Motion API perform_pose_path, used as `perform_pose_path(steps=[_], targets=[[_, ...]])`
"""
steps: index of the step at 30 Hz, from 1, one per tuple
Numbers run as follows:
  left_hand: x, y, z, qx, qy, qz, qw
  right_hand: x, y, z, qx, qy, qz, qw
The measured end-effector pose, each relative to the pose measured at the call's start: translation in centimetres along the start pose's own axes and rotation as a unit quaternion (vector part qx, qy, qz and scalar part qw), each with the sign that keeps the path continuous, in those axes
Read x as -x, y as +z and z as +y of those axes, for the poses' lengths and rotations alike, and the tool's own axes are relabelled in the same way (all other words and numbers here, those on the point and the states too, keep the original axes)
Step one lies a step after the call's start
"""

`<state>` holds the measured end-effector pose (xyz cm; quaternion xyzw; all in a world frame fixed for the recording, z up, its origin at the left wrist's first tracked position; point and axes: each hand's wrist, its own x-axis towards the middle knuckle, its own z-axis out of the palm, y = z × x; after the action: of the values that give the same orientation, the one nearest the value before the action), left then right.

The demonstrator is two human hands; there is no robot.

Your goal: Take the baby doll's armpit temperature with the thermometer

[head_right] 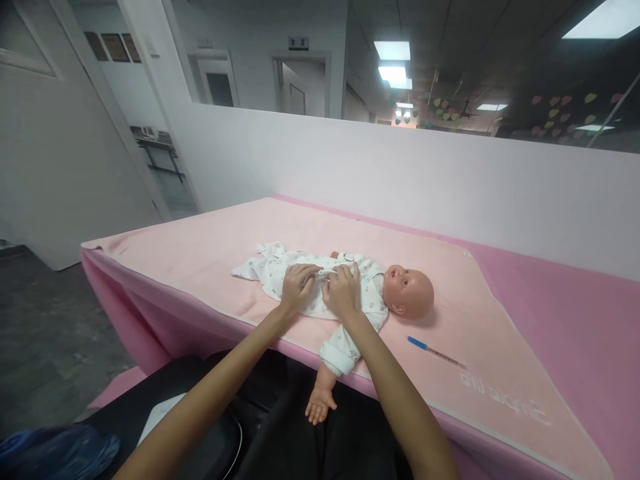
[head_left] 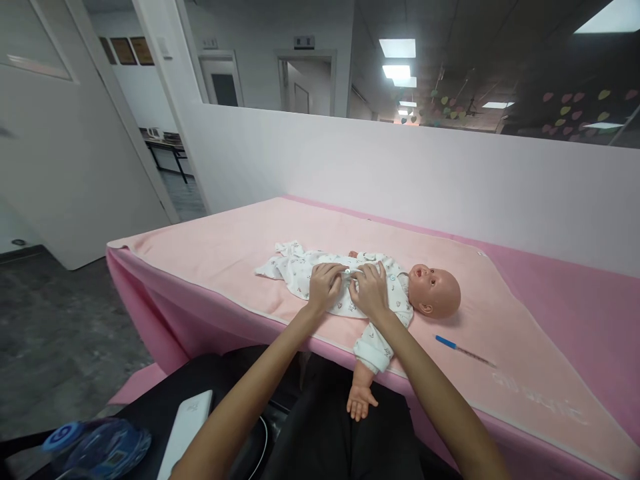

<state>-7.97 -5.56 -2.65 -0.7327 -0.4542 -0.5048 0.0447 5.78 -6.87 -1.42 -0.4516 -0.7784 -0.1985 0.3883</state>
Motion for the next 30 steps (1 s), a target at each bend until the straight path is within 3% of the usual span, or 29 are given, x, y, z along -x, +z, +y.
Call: perform_pose_path(steps=[6,13,21,30], targets=[[-0.1,-0.2,0.3,0.008,-0.001,0.013,1.0,0.4,-0.5,-0.2,-0.056,0.017,0.011,0.998],[0.1,-0.4,0.8,-0.007,-0.015,0.045,0.999,0.4,-1.2,-0.5,-0.131,0.023,0.08,0.988],[0.3,-0.8,1.5,0.02,0.053,0.015,0.998,0.4,-0.6,-0.2,-0.11,0.059,0.058,0.99],[0.2,-0.3,1.3,-0.002,0.028,-0.009,1.0,0.5,-0.5,0.0,-0.101,0.068,0.04,0.992]])
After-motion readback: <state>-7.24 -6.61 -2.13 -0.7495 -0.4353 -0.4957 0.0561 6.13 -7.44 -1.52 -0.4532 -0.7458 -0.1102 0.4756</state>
